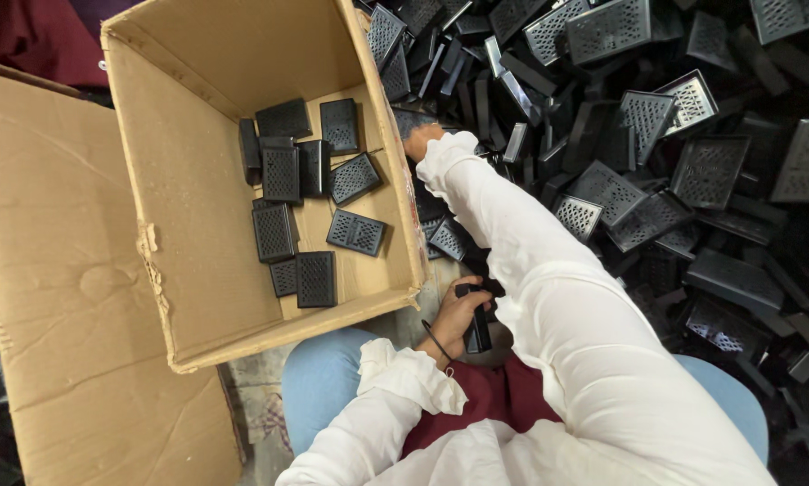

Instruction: The person sits on the floor and repeatedly picks up small black plastic components from a pile, briefly turns them over in their hands, and places them into a cardboard box. The person continues this cycle of picking, inspecting, and placing components into the box throughout the clip.

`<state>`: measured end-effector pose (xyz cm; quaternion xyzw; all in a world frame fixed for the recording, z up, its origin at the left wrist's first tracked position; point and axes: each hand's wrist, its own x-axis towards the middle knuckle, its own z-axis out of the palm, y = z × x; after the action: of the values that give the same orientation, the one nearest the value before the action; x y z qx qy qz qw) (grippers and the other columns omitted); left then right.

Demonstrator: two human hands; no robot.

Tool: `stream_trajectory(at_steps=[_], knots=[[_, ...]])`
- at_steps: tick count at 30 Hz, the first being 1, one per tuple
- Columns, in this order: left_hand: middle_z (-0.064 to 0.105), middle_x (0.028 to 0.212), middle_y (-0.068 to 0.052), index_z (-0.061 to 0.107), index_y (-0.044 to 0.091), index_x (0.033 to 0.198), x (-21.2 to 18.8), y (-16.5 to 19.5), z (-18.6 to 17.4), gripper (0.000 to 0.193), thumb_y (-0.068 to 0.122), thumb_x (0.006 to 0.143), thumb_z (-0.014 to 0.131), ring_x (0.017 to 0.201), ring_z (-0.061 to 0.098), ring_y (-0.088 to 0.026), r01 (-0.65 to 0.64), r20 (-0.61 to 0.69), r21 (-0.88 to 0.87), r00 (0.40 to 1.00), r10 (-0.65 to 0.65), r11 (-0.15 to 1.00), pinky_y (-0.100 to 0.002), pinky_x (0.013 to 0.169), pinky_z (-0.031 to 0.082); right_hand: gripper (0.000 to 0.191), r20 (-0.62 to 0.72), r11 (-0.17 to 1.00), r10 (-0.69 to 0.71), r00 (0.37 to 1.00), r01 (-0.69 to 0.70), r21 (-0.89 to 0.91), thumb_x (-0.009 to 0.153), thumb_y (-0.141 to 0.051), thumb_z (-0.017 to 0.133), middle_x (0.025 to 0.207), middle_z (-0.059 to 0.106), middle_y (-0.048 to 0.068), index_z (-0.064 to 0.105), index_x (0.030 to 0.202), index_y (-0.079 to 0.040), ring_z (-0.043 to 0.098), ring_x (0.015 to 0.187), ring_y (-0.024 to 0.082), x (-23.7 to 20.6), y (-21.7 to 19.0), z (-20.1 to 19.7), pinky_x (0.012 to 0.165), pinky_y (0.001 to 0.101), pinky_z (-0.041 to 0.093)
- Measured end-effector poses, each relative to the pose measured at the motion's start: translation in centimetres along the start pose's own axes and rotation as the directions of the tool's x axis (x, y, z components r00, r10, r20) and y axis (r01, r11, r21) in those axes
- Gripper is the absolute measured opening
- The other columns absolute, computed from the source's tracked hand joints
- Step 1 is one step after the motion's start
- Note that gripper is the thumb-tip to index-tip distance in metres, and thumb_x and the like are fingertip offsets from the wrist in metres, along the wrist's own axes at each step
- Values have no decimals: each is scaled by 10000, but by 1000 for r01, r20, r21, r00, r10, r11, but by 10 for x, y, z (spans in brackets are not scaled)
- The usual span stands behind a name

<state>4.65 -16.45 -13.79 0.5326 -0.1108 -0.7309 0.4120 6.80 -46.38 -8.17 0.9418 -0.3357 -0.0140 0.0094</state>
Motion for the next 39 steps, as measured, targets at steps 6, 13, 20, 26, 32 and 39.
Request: stream_trajectory(at_steps=[6,13,20,26,32,39], knots=[[653,957,-36,559,100,1282,4,-5,-7,468,58,842,711,811,636,-128,-3,9,-11,1000,3,1000,-283,707,532,174,-41,988,27,999,-21,151,733,-103,717,958,713,214,750,890,-36,704,933,414,-20,6,5,817,496,581],[656,891,-51,539,72,1295,-6,-12,-8,464,60,858,694,793,624,-136,-62,37,5,997,61,998,-277,701,514,143,-140,975,178,974,-155,160,680,-72,699,887,682,198,652,802,-13,685,853,421,-161,4,-74,760,527,557],[672,932,-23,564,93,1284,-20,-14,1,450,72,855,699,849,640,-118,-14,52,5,999,14,1000,-271,749,532,538,297,904,428,854,-408,-129,707,-386,873,1011,663,152,662,1113,-103,682,965,358,-253,39,-133,797,490,557],[658,945,-48,559,95,1283,-16,-20,2,489,47,824,721,841,614,-147,12,71,-71,997,-7,997,-297,743,515,360,-370,987,133,919,-88,136,910,-129,726,1323,609,154,648,1261,-107,617,1201,387,-51,51,-48,974,479,529],[705,1250,-35,593,52,1345,-10,5,5,467,143,891,659,1117,657,-172,28,72,56,997,-32,998,-329,918,552,392,-507,985,51,860,-127,-116,980,-269,564,1564,441,176,648,1360,-221,347,1432,483,104,39,6,1080,810,227],[643,1410,-61,516,3,1477,-5,17,-5,607,120,900,659,1293,598,-198,-35,232,-24,972,40,999,-322,1048,487,329,-492,895,297,818,-418,-155,1034,-204,530,1507,460,292,646,1335,-138,458,1194,640,160,48,22,879,805,349]])
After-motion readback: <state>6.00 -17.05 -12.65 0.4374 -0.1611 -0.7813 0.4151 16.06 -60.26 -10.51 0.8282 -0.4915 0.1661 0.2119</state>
